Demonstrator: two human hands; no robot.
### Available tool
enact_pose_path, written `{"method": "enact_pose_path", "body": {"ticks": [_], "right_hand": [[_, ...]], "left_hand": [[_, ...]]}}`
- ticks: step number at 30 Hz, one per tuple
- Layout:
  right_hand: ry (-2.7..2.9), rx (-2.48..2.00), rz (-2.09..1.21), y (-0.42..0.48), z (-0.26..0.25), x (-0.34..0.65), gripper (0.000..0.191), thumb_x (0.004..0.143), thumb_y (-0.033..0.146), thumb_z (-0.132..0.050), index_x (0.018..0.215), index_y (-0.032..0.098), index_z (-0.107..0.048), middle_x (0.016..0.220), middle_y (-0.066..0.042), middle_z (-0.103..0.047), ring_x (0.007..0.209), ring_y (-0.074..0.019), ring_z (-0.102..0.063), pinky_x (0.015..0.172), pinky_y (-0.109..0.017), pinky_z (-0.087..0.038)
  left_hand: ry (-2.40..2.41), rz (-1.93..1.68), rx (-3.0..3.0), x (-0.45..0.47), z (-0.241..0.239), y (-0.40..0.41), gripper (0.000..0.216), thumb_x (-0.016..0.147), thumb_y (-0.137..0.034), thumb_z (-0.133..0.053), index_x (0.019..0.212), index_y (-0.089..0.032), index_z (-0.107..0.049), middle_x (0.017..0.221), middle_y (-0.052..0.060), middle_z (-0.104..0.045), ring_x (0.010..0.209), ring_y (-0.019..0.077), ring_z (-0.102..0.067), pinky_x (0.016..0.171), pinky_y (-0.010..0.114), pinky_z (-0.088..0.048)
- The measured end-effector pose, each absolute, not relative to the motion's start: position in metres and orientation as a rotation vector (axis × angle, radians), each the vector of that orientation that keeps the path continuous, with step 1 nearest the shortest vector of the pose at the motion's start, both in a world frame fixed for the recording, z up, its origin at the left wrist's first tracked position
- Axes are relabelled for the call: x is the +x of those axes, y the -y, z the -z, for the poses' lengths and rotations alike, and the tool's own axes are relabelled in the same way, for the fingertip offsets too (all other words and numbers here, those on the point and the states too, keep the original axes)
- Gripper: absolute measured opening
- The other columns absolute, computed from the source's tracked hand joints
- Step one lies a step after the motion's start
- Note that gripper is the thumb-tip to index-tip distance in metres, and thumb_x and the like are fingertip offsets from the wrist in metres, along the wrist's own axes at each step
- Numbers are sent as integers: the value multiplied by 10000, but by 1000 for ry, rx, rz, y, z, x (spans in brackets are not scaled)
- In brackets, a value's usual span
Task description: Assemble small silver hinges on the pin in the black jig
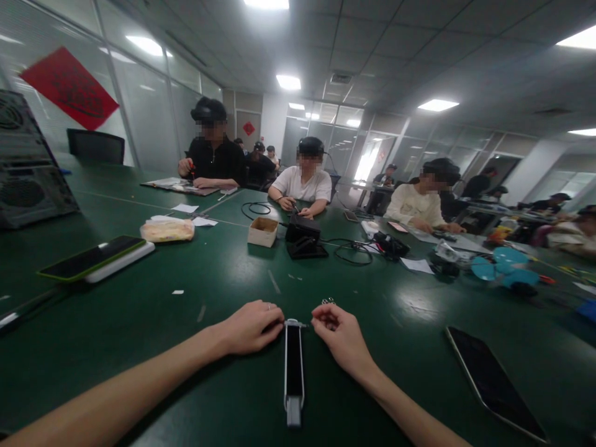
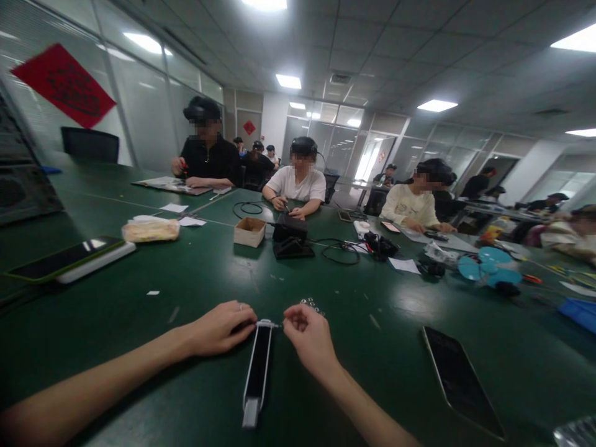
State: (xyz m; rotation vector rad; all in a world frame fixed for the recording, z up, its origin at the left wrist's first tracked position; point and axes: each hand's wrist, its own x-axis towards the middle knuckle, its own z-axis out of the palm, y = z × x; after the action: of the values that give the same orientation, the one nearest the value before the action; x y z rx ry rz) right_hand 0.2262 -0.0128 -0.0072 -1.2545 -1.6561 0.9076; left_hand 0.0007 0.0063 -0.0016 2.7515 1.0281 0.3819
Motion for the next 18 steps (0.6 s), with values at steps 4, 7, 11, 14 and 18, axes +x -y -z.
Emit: {"method": "enact_pose_path", "body": {"ticks": [4,7,11,14,18], "right_hand": [[1584,-1261,-967,12,10,225,179,704,310,-629,794,155,-641,727,-36,-647,660,-168,-601,611,-289,-492],[1565,-1281,-968,10,12,225,183,700,312,-631,792,154,-640,729,-38,-653,661,-172,-607,613,-295,-494],[1535,-1282,-950,9,15,225,175,695,314,-641,775,159,-633,714,-31,-652,649,-169,-608,595,-284,-490],[1528,-1284,-954,9,16,225,175,697,316,-641,777,160,-627,717,-27,-649,643,-163,-604,588,-278,-489],[1531,-1293,-993,10,14,225,179,697,306,-635,795,157,-620,731,-27,-644,662,-164,-606,607,-282,-496]], "left_hand": [[-1003,-391,2750,1,2,-6,187,929,-228,-414,970,-171,-587,884,52,-638,778,179,-593,717,287,-434],[-1002,-392,2747,1,1,-6,187,926,-226,-414,956,-166,-588,879,54,-639,774,179,-594,713,287,-434],[-997,-404,2749,1,1,-6,185,919,-229,-414,949,-170,-588,872,52,-640,762,178,-591,706,286,-436],[-986,-414,2747,1,2,-7,183,916,-225,-415,949,-171,-586,869,50,-639,761,176,-589,706,283,-437],[-1000,-394,2741,1,1,-7,186,920,-228,-415,953,-167,-588,877,55,-637,770,178,-589,706,284,-437]]}}
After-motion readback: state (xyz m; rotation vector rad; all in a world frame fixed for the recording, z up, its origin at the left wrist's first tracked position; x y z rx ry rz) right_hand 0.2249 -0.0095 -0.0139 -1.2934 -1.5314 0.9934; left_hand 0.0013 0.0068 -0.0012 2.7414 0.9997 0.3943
